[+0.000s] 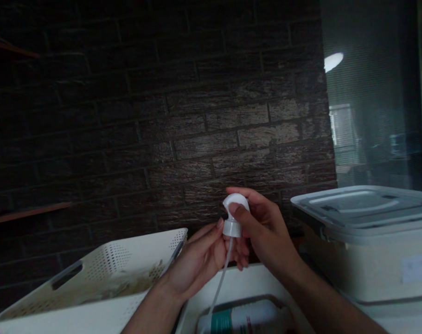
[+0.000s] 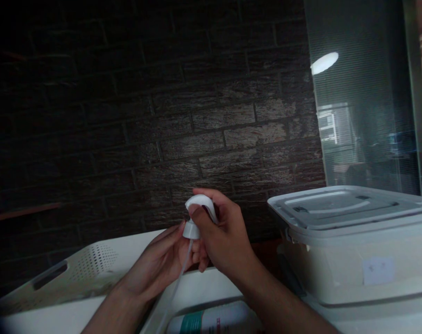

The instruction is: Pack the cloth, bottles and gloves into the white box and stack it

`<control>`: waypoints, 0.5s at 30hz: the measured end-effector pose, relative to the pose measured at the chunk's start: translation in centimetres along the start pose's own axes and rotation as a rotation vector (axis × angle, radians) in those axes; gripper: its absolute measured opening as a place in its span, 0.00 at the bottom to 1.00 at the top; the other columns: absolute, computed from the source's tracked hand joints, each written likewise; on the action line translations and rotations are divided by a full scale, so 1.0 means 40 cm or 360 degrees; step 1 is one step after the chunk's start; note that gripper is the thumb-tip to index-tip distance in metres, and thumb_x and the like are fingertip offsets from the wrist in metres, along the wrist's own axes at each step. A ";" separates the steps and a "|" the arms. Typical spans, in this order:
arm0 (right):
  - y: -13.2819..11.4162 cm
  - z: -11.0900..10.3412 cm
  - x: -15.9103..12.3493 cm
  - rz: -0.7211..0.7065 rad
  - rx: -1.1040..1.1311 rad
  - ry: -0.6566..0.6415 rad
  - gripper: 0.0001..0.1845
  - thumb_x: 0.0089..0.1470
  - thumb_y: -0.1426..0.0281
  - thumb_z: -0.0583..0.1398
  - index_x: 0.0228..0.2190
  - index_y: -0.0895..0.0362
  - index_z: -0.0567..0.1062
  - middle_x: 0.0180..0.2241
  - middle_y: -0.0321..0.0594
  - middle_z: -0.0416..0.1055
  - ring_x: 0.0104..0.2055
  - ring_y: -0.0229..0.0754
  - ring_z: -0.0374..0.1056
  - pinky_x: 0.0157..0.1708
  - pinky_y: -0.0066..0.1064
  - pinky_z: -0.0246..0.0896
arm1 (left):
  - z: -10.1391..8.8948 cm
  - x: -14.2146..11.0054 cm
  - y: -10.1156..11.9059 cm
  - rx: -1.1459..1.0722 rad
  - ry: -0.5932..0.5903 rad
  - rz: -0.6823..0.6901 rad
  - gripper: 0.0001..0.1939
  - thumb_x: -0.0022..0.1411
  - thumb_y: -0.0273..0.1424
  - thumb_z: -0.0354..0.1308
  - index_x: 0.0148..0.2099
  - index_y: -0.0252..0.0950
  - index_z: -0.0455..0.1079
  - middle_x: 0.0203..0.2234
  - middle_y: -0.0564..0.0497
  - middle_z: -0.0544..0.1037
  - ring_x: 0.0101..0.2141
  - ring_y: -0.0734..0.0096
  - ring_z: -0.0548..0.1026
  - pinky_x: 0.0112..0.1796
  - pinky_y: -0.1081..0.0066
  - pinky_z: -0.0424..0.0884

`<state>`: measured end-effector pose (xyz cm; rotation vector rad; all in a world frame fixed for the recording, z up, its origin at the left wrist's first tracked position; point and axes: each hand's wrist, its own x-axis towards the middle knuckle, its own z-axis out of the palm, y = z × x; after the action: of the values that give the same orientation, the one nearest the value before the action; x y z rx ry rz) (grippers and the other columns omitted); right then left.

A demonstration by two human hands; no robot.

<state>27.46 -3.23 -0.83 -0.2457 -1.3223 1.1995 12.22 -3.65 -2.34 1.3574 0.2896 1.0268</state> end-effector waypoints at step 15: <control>-0.034 -0.017 0.009 -0.0257 -0.0314 0.0212 0.11 0.58 0.63 0.69 0.40 0.54 0.77 0.26 0.32 0.74 0.23 0.37 0.69 0.22 0.28 0.65 | -0.001 0.003 0.014 0.0981 0.0333 0.0235 0.17 0.76 0.42 0.53 0.53 0.35 0.74 0.35 0.48 0.77 0.35 0.66 0.74 0.40 0.67 0.71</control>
<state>28.68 -3.22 0.16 -0.3482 -1.3178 0.9030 12.02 -3.63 -1.82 1.8419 0.7140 1.2649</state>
